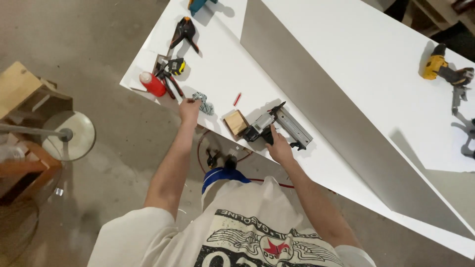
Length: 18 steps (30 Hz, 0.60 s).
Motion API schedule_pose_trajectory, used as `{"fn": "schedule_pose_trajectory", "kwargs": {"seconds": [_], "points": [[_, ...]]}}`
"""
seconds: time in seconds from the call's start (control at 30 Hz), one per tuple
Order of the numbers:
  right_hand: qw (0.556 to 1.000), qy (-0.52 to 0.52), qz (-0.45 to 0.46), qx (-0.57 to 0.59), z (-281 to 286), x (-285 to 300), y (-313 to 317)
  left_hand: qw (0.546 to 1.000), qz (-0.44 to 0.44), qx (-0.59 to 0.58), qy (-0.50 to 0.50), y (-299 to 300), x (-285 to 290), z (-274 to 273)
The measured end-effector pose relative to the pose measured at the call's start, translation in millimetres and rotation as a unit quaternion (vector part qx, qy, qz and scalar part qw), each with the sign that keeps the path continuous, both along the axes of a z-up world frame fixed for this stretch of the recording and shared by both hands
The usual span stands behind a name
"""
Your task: Assembling a white wooden shelf unit using wood glue and a pneumatic nail gun.
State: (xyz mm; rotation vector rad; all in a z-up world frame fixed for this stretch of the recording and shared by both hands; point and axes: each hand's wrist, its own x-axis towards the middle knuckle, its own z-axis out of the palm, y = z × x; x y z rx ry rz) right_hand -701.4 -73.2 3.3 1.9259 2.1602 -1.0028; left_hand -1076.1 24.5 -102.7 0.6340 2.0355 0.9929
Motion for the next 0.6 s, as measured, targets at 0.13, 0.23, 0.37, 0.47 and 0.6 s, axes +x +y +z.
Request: {"fn": "schedule_pose_trajectory", "kwargs": {"seconds": [0.13,0.23,0.37,0.47,0.6], "points": [[0.998,0.037,-0.029,0.046,-16.7,7.9,-0.2,0.972,-0.126,0.088,-0.18,-34.6,47.5,118.1],[0.959,0.235,-0.147,0.054,41.0,8.8,-15.8,0.917,-0.268,0.085,-0.285,-62.6,100.3,202.8],[0.764,0.583,-0.273,0.045,80.9,23.4,-45.4,0.842,-0.46,0.059,-0.275,-75.3,170.6,249.3],[0.752,0.534,-0.37,0.109,94.2,52.1,-73.9,0.796,-0.558,0.029,-0.233,-75.3,226.0,252.7],[0.701,0.546,-0.435,0.145,90.7,107.4,-133.3,0.739,-0.619,-0.007,-0.264,-90.7,296.1,250.3]]}}
